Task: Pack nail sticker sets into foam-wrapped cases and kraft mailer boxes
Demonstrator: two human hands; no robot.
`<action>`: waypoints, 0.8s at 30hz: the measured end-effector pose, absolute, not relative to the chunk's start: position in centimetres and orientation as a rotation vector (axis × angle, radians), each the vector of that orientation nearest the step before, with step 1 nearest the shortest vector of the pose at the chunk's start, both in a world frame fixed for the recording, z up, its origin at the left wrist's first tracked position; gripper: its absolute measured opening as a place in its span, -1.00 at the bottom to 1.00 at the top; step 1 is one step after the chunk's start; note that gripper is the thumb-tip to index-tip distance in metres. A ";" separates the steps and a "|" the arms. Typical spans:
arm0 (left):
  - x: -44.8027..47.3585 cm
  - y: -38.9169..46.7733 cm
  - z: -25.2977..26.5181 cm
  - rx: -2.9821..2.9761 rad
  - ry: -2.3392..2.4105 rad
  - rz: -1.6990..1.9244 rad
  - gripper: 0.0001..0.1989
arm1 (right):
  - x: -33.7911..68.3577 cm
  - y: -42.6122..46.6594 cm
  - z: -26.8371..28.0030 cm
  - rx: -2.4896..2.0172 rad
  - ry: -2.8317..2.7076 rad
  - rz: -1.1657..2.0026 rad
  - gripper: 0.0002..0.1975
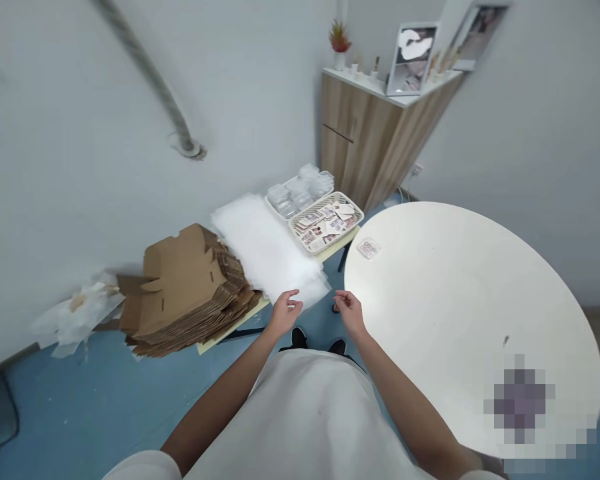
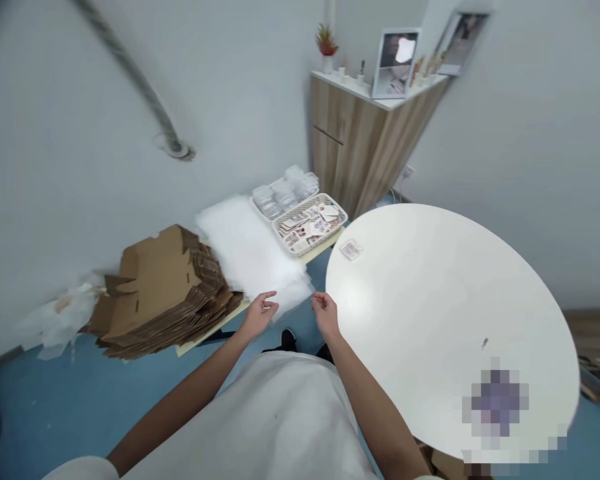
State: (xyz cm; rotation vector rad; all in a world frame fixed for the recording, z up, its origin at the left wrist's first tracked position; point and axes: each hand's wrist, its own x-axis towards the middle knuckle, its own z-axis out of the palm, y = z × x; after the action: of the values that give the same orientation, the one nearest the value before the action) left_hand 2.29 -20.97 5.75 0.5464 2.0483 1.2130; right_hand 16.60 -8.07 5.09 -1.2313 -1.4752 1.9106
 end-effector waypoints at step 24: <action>-4.3 -20.9 3.2 0.534 2.032 1.197 -0.59 | 2.8 -6.6 3.1 -1.281 -2.353 1.899 -0.40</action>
State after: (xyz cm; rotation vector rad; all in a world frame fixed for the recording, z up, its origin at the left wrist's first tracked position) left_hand -4.34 -20.95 3.17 0.5336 2.0320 1.1969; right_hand 2.77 -6.62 3.09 -1.2808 -2.3534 1.8986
